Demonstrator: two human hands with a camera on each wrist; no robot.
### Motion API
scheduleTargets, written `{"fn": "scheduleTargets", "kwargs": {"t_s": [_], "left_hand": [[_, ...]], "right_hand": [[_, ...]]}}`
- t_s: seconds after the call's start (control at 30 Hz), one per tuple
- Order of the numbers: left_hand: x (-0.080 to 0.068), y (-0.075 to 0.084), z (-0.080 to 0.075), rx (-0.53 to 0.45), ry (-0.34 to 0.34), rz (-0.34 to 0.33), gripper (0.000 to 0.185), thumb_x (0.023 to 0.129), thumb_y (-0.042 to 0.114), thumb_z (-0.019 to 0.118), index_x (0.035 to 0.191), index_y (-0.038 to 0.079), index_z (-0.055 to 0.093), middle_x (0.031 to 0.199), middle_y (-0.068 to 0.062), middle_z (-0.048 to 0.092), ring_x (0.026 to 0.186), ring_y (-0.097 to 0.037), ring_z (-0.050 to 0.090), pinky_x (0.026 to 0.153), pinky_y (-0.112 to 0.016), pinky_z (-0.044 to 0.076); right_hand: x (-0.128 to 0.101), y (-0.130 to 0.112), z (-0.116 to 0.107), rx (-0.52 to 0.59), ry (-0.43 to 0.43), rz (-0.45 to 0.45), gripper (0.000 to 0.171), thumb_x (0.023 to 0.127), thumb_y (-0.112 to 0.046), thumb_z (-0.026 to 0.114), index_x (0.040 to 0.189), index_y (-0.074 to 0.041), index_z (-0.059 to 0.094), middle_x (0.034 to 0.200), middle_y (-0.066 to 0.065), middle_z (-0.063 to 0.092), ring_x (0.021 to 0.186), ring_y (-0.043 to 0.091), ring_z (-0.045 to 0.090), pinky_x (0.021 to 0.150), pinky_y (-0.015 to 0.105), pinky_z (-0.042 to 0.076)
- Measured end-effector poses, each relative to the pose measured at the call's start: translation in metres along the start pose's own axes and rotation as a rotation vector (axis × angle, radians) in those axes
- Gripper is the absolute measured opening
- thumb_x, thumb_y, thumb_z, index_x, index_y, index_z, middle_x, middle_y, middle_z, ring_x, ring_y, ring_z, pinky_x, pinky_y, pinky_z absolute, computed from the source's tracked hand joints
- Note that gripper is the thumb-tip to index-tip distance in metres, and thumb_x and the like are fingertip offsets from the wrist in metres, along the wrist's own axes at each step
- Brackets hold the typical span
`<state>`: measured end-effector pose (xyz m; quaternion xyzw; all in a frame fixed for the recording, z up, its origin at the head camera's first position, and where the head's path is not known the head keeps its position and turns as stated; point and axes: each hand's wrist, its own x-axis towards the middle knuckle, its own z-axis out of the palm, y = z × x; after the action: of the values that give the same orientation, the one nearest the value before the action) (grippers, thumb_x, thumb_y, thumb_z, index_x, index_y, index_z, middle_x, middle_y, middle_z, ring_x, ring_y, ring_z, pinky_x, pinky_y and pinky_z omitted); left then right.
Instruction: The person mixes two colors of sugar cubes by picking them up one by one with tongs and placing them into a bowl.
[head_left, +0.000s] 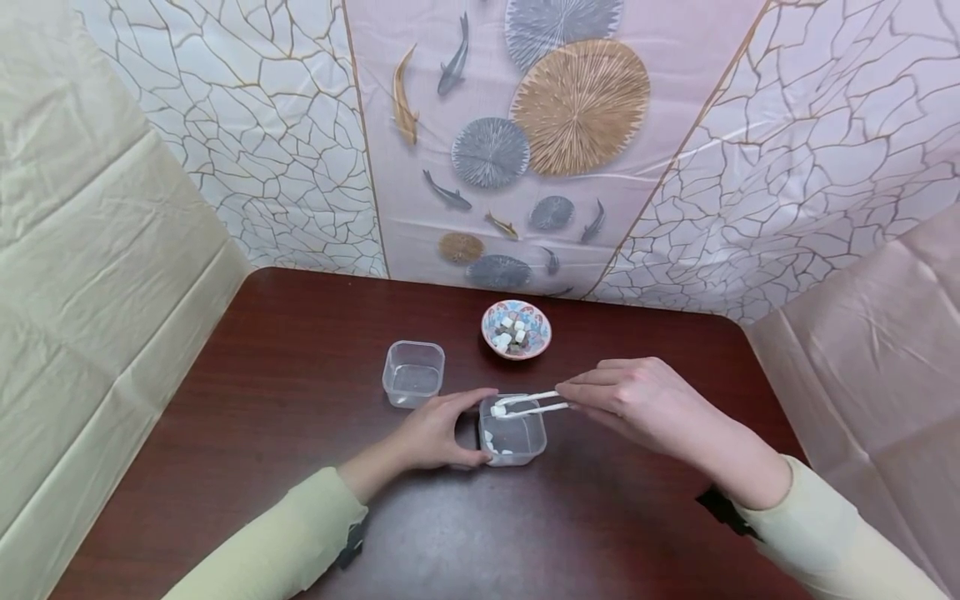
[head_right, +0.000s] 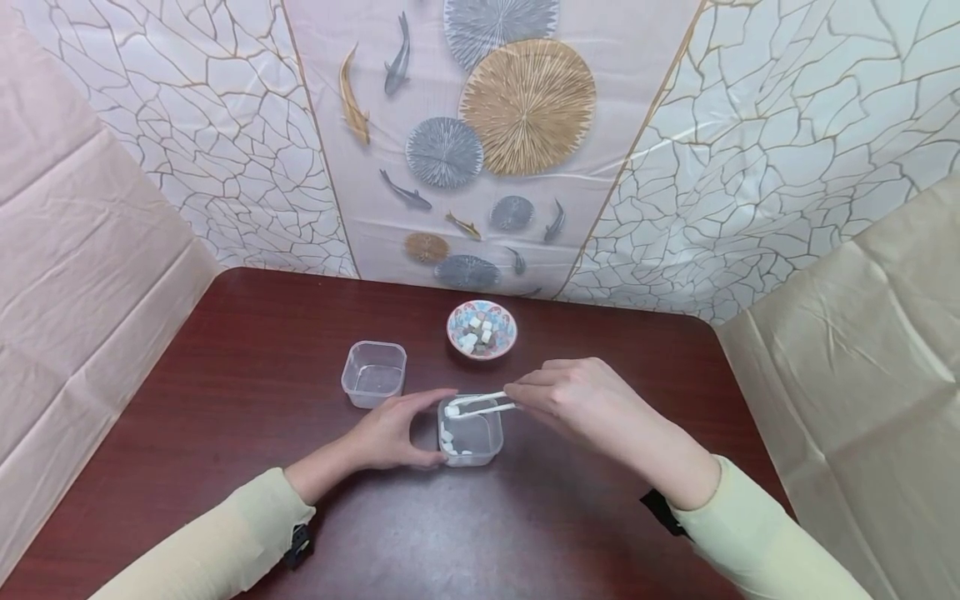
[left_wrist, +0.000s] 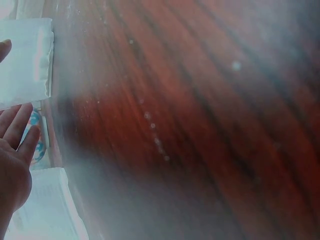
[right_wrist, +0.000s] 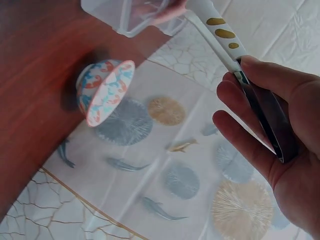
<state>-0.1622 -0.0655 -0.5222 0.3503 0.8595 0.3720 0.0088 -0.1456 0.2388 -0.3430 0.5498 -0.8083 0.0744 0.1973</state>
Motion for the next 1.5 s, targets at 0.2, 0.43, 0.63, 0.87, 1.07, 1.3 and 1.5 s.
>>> {"fn": "scheduleTargets", "kwargs": {"t_s": [0.2,0.43,0.63,0.87,1.07,1.3,1.5], "left_hand": [[-0.001,0.008,-0.005,0.011,-0.015,-0.041,0.091,0.078,0.038,0.093,0.157,0.015,0.054,0.147,-0.004,0.066,0.134,-0.021,0.064,0.110,-0.041,0.052],[-0.002,0.007,-0.004,0.013,-0.010,-0.047,0.091,0.077,0.038,0.093,0.156,0.014,0.054,0.147,-0.007,0.066,0.133,-0.022,0.064,0.110,-0.041,0.053],[-0.001,0.007,-0.005,0.015,-0.011,-0.035,0.090,0.078,0.037,0.092,0.157,0.016,0.054,0.148,-0.004,0.066,0.133,-0.020,0.064,0.110,-0.041,0.052],[-0.001,0.007,-0.006,0.003,-0.017,-0.027,0.090,0.078,0.037,0.093,0.156,0.013,0.055,0.149,-0.004,0.065,0.134,-0.020,0.063,0.111,-0.041,0.052],[-0.002,0.008,-0.005,0.006,-0.020,-0.030,0.090,0.078,0.037,0.093,0.156,0.013,0.055,0.150,-0.003,0.065,0.134,-0.019,0.063,0.110,-0.041,0.052],[-0.003,0.009,-0.006,0.007,-0.020,-0.025,0.090,0.078,0.036,0.092,0.156,0.011,0.055,0.149,-0.004,0.065,0.134,-0.021,0.064,0.110,-0.041,0.052],[-0.003,0.009,-0.007,0.013,-0.021,-0.033,0.090,0.078,0.036,0.092,0.156,0.012,0.054,0.150,-0.003,0.065,0.135,-0.021,0.063,0.111,-0.041,0.052]], "right_hand": [[0.005,0.004,-0.005,-0.004,0.017,-0.003,0.029,0.082,-0.008,0.084,0.111,-0.010,0.082,0.101,-0.003,0.081,0.080,0.014,0.074,0.063,0.035,0.060],[0.007,0.009,-0.013,-0.010,0.047,-0.015,0.018,0.101,-0.017,0.070,0.112,-0.009,0.082,0.102,-0.001,0.081,0.083,0.016,0.075,0.066,0.037,0.062],[0.008,0.019,-0.017,-0.024,0.075,0.003,0.035,0.113,-0.030,0.054,0.112,-0.009,0.082,0.103,0.001,0.082,0.085,0.018,0.077,0.066,0.039,0.062],[0.010,0.043,-0.010,-0.038,0.036,0.112,0.027,0.084,-0.009,0.086,0.110,-0.011,0.084,0.102,0.003,0.082,0.091,0.021,0.078,0.072,0.045,0.063],[0.017,0.063,0.008,-0.056,-0.003,0.167,0.024,0.085,-0.005,0.086,0.109,-0.009,0.084,0.101,0.006,0.082,0.089,0.025,0.079,0.070,0.048,0.063],[0.021,0.086,0.037,-0.092,-0.059,0.185,0.023,0.089,-0.007,0.084,0.112,-0.008,0.083,0.104,0.009,0.082,0.094,0.028,0.078,0.077,0.050,0.063],[0.020,0.101,0.063,-0.125,-0.083,0.191,0.020,0.090,-0.010,0.084,0.110,-0.007,0.083,0.103,0.009,0.081,0.094,0.028,0.078,0.078,0.049,0.063]]}}
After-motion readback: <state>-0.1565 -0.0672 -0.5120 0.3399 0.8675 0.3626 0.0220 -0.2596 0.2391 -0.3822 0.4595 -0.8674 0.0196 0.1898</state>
